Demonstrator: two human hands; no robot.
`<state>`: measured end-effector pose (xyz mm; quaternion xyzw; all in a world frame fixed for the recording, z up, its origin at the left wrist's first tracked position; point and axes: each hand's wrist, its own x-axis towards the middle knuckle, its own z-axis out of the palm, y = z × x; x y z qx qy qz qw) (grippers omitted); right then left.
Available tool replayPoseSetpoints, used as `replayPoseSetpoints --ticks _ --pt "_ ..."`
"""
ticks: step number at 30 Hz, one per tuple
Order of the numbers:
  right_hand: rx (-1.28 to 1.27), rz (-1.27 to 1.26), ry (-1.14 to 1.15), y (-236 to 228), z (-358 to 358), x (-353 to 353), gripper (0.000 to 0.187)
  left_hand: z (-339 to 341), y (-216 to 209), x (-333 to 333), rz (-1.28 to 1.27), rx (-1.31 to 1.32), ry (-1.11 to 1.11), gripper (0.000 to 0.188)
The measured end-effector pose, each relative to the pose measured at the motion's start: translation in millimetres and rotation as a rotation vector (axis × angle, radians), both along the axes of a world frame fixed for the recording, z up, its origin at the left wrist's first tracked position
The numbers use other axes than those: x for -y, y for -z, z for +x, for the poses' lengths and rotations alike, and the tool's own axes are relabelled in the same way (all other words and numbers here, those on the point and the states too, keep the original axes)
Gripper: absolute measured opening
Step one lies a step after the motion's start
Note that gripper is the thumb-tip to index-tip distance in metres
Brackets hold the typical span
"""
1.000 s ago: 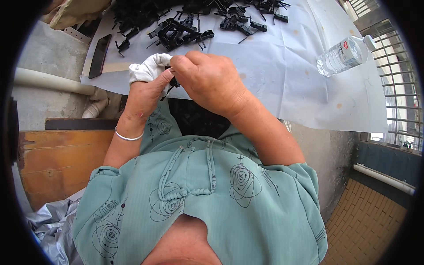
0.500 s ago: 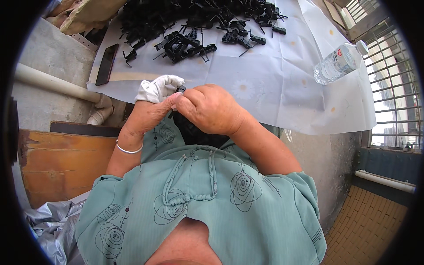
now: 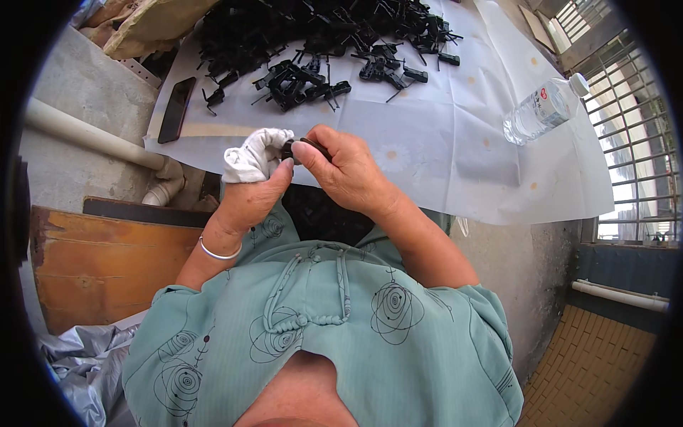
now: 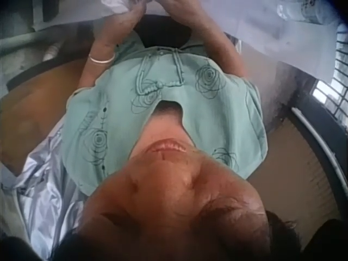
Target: Cleaning small black plastic components using a white cloth at a workbench.
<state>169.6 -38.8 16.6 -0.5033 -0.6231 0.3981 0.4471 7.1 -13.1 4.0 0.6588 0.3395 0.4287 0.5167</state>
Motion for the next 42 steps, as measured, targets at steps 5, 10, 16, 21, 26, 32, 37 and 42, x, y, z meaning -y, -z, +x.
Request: replayPoseSetpoints --ticks 5,10,16,21,26,32,37,42 --pt "0.051 -0.02 -0.158 -2 2 3 0.027 -4 1 -1 -0.048 0.01 0.041 0.028" --pt "0.064 -0.091 -0.195 5 -2 -1 0.026 -4 -4 3 -0.026 -0.078 0.065 0.03" --pt "-0.218 -0.018 -0.074 34 -19 -2 0.026 -2 3 -1 0.375 -0.204 -0.044 0.027" --pt "-0.189 -0.125 -0.067 42 -25 -8 0.029 -7 6 -1 0.414 -0.385 -0.064 0.027" --pt "-0.149 -0.16 -0.108 20 -3 -3 0.027 -9 4 -5 -0.005 -0.064 0.03 0.026" --pt "0.249 -0.027 -0.192 17 9 3 0.015 -15 -4 -6 -0.386 0.301 0.139 0.025" --pt "0.204 0.313 -0.021 17 11 2 0.008 -10 -10 -4 -0.306 0.116 0.082 0.03" --pt "0.033 0.268 0.06 7 -5 0 0.007 -7 -16 3 -0.447 0.15 0.328 0.03"
